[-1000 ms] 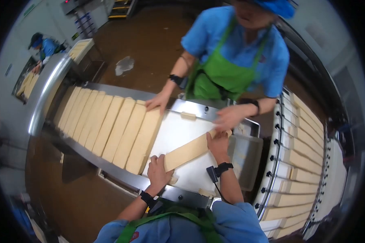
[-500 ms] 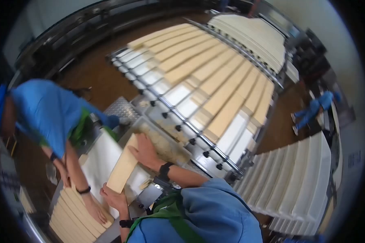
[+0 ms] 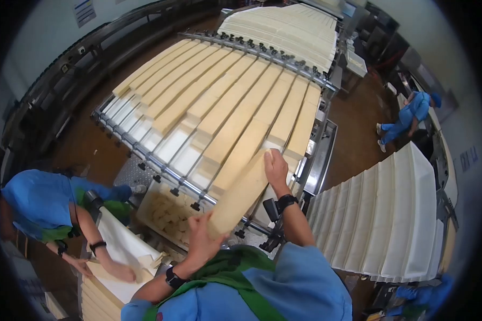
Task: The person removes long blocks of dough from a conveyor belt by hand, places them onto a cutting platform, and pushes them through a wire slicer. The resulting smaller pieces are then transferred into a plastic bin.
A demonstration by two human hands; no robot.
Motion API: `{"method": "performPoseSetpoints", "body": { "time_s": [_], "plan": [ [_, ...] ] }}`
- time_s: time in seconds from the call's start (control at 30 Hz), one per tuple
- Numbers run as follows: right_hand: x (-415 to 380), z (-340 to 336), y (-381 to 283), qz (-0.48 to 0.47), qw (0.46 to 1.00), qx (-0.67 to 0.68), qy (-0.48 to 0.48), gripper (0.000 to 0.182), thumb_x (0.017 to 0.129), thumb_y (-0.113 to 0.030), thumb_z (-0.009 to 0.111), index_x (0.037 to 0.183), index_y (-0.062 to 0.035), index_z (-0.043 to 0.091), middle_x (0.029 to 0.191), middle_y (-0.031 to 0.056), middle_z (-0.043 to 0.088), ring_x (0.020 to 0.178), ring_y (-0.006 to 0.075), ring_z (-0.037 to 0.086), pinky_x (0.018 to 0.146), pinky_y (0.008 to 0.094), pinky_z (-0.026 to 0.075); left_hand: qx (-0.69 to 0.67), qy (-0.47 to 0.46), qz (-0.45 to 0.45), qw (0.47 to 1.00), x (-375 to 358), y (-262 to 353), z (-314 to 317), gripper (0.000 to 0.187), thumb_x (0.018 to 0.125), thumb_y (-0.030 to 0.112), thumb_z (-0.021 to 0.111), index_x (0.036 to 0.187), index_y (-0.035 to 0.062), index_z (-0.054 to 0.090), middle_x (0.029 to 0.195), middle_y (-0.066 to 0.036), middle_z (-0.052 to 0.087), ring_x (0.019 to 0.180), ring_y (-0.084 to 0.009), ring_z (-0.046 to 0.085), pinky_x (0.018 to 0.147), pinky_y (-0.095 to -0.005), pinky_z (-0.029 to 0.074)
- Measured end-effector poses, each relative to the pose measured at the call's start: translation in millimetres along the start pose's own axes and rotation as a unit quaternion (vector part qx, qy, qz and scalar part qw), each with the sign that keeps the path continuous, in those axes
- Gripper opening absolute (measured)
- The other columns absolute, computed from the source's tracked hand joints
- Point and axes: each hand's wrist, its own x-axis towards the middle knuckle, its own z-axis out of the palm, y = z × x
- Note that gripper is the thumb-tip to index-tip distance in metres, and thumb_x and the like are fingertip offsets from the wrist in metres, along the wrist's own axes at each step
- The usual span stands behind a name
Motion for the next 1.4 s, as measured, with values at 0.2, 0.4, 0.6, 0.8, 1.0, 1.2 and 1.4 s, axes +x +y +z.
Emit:
{"method": "performPoseSetpoints", "body": {
  "time_s": [0.2, 0.4, 0.6, 0.8, 1.0, 1.2, 1.4],
  "plan": [
    [43.0, 9.6, 41.3, -0.076, 0.964, -0.192, -0.169, 0.042, 0.098, -0.031, 0.061, 0.121, 0.0030, 0.063, 0.109, 0.0260, 0.067, 0.108, 0.0443, 0.064, 0.095, 0.0497, 0.051, -0.047, -0.101, -0.064, 0.992, 39.5, 6.1, 32.5, 0.074, 0.082, 0.024, 0.087, 0.143, 0.0063, 0.050, 0.117, -0.018, 0.050, 0.113, -0.0335, 0.054, 0.098, -0.0442, 0.048],
    [22.3, -7.4, 15.0, -0.130, 0.944, -0.294, -0.080, 0.050, 0.092, -0.027, 0.069, 0.128, 0.0050, 0.058, 0.125, 0.0271, 0.057, 0.127, 0.0441, 0.050, 0.112, 0.0556, 0.038, -0.148, -0.046, -0.114, 0.981, 73.9, -16.5, 85.2, 0.068, 0.086, 0.026, 0.081, 0.142, 0.0062, 0.049, 0.115, -0.016, 0.053, 0.101, -0.0282, 0.057, 0.085, -0.0398, 0.052],
    [-51.6, -32.4, -14.3, -0.153, 0.960, -0.042, -0.230, 0.058, 0.093, -0.026, 0.070, 0.143, -0.0014, 0.053, 0.144, 0.0271, 0.047, 0.142, 0.0487, 0.037, 0.122, 0.0578, 0.025, -0.180, -0.007, -0.043, 0.983, 72.8, -21.2, 92.2, 0.072, 0.086, 0.002, 0.073, 0.150, 0.0076, 0.041, 0.127, -0.018, 0.049, 0.116, -0.0296, 0.056, 0.091, -0.0380, 0.054],
    [-94.6, -31.3, -50.4, -0.169, 0.909, -0.094, -0.369, 0.072, 0.095, -0.034, 0.068, 0.157, -0.0096, 0.039, 0.162, 0.0232, 0.032, 0.154, 0.0452, 0.021, 0.124, 0.0652, 0.011, -0.177, -0.022, 0.004, 0.984, 71.5, -12.0, 78.9, 0.080, 0.083, -0.009, 0.069, 0.154, 0.0112, 0.037, 0.139, -0.019, 0.046, 0.132, -0.0346, 0.050, 0.102, -0.0386, 0.049],
    [-107.2, -17.1, -45.4, -0.219, 0.879, -0.257, -0.335, 0.078, 0.094, -0.038, 0.067, 0.160, -0.0117, 0.035, 0.165, 0.0221, 0.030, 0.157, 0.0401, 0.019, 0.124, 0.0657, 0.007, -0.145, 0.048, 0.008, 0.988, 51.1, -41.1, 38.4, 0.080, 0.080, -0.012, 0.066, 0.152, 0.0095, 0.042, 0.133, -0.015, 0.053, 0.126, -0.0269, 0.056, 0.094, -0.0333, 0.054],
    [-99.9, -0.8, -63.1, -0.266, 0.873, -0.262, -0.313, 0.073, 0.092, -0.027, 0.067, 0.156, -0.0070, 0.039, 0.162, 0.0264, 0.030, 0.156, 0.0404, 0.022, 0.123, 0.0675, 0.004, -0.381, 0.279, -0.138, 0.871, 30.2, -142.9, 2.1, 0.072, 0.089, -0.005, 0.069, 0.153, 0.0080, 0.039, 0.138, -0.017, 0.052, 0.122, -0.0232, 0.062, 0.092, -0.0312, 0.056],
    [-115.2, 88.9, -188.7, -0.381, 0.856, -0.050, -0.347, 0.057, 0.094, -0.014, 0.060, 0.149, -0.0053, 0.047, 0.151, 0.0215, 0.047, 0.149, 0.0416, 0.035, 0.125, 0.0635, 0.012, -0.262, 0.318, -0.145, 0.899, -42.1, -183.4, -55.3, 0.047, 0.097, 0.005, 0.067, 0.142, 0.0055, 0.053, 0.140, -0.016, 0.057, 0.110, -0.0235, 0.069, 0.089, -0.0311, 0.057]
  ]
}}
